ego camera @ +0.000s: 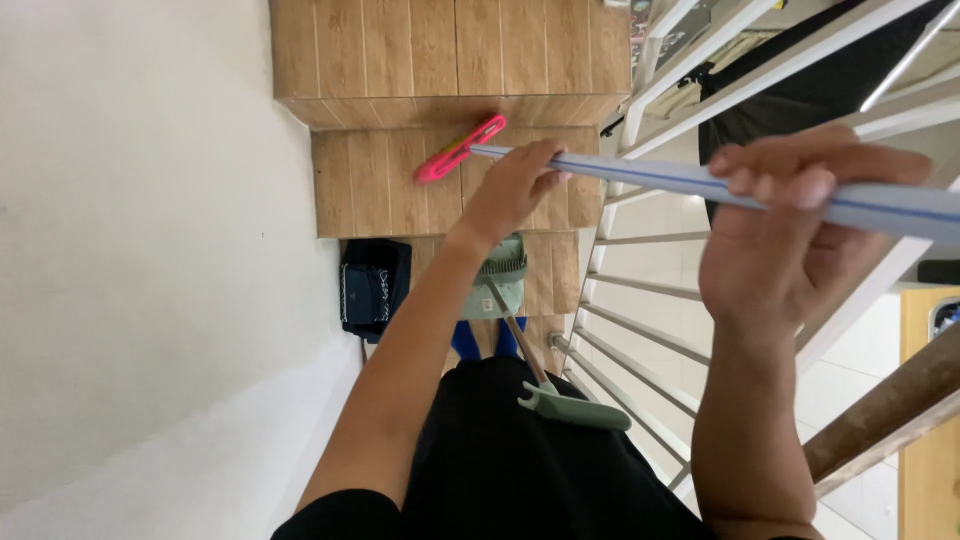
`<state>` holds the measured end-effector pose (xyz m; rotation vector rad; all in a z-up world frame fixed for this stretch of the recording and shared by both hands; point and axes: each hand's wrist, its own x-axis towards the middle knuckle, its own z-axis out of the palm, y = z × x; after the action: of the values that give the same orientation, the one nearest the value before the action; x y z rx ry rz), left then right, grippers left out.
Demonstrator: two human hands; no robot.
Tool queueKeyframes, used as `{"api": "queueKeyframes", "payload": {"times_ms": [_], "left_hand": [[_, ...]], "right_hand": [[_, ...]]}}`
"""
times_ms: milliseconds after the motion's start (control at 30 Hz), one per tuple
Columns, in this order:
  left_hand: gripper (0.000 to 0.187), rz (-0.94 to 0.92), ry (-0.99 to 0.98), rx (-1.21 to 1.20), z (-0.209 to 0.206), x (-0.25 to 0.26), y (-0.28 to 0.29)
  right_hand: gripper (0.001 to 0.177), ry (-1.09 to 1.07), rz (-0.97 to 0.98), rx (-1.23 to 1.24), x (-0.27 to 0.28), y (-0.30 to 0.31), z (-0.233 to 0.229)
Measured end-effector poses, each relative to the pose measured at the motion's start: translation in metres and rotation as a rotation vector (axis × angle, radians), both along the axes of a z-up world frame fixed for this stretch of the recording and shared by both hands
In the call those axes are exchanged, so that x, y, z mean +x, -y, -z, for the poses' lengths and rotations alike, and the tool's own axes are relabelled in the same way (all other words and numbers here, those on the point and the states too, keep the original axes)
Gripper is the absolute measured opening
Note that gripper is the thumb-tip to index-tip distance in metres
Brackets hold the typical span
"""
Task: The recorder sweeps debris down the stairs and across the floor into a dustpan.
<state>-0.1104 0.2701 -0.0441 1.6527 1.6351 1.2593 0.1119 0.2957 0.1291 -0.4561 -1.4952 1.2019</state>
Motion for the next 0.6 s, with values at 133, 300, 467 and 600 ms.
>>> {"api": "queueKeyframes", "payload": {"times_ms": [133,300,467,600], "left_hand": [[0.028,0.037,0.067,-0.023,0.043,-0.004,-0.003],[0.029,-0.058,0.032,0.067,0.045,0.015,0.007],[0.029,-0.163,-0.034,0.097,0.046,0.044,0.026],[0.034,-0.190,-0.087,0.081,0.037,0.063,0.044]], "right_hand": [[0.014,0.047,-0.013,0.096,-0.030,-0.023,0.010],[0.018,0.148,-0.129,0.162,-0.026,-0.026,0.015],[0.022,0.079,-0.105,0.149,-0.008,-0.016,0.029],[0.025,0.124,0.032,0.159,0.015,0.006,0.027]]}}
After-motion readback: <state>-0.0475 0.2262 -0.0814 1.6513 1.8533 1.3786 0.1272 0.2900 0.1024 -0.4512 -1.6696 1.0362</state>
